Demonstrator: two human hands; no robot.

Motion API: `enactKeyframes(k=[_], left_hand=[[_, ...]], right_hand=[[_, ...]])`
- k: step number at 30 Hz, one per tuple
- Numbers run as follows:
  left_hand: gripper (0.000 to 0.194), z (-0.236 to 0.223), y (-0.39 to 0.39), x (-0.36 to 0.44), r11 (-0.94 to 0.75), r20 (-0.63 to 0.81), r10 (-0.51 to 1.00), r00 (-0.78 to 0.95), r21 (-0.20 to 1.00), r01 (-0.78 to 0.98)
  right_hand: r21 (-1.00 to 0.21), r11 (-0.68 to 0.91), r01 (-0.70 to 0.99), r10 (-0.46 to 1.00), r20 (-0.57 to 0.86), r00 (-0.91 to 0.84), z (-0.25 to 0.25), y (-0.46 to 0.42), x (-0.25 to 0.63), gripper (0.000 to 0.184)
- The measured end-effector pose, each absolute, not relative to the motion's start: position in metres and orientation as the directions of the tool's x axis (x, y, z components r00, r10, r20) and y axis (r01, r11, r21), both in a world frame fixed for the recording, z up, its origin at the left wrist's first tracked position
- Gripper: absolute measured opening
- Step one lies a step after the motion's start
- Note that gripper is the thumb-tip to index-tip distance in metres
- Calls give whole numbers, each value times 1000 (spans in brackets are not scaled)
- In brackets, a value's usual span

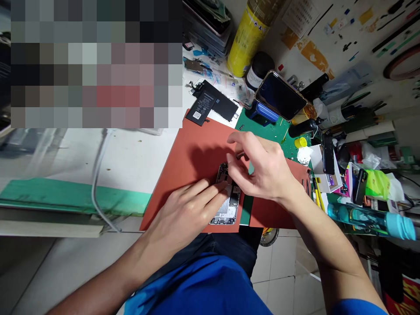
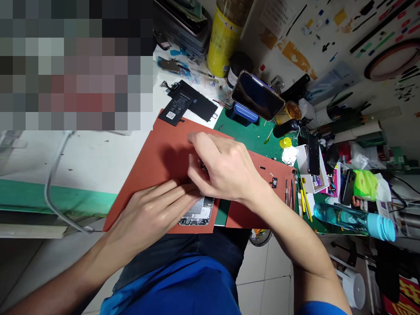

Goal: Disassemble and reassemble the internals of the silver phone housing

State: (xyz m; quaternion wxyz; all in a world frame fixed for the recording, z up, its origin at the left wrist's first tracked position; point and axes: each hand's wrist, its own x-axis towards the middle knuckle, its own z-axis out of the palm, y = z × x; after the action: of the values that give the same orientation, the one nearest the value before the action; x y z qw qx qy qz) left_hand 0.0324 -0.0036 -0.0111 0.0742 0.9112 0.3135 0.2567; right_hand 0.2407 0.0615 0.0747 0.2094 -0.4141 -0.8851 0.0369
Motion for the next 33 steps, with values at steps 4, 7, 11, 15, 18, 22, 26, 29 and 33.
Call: enactKeyframes(k=[4, 7, 11, 15, 18, 22, 26, 29, 33], left_hand=[[22, -12, -3, 33, -791, 412, 611, 676, 303, 531], [21, -13, -4, 32, -790, 407, 613, 677, 308, 530], [19, -12, -4, 33, -789, 395, 615, 683, 306, 534], [18, -10, -4, 33, -788, 399, 615, 680, 313, 530], [19, -9, -4, 32, -792, 400, 611, 683, 309, 527], [17, -9, -4, 31, -792, 401, 611, 682, 306, 529], [18, -7, -4, 32, -793, 406, 609, 681, 302, 529], [19, -8, -4, 33, -791, 403, 611, 681, 306, 529], [21, -10, -4, 32, -789, 395, 614, 683, 312, 529]], right_hand=[[-238, 647, 724, 753, 347, -559, 74, 61, 241, 12], [-260, 647, 717, 757, 338, -560, 74, 61, 240, 16], [-246, 626, 740, 769, 348, -536, 73, 60, 238, 11], [-253, 615, 747, 779, 343, -525, 71, 60, 237, 14], [-225, 610, 760, 780, 343, -524, 71, 59, 237, 17], [-232, 582, 779, 800, 333, -499, 71, 57, 235, 11], [-226, 581, 782, 800, 333, -498, 70, 56, 234, 16], [-197, 579, 791, 797, 343, -497, 69, 55, 233, 18], [-184, 565, 804, 799, 364, -478, 67, 55, 233, 16]])
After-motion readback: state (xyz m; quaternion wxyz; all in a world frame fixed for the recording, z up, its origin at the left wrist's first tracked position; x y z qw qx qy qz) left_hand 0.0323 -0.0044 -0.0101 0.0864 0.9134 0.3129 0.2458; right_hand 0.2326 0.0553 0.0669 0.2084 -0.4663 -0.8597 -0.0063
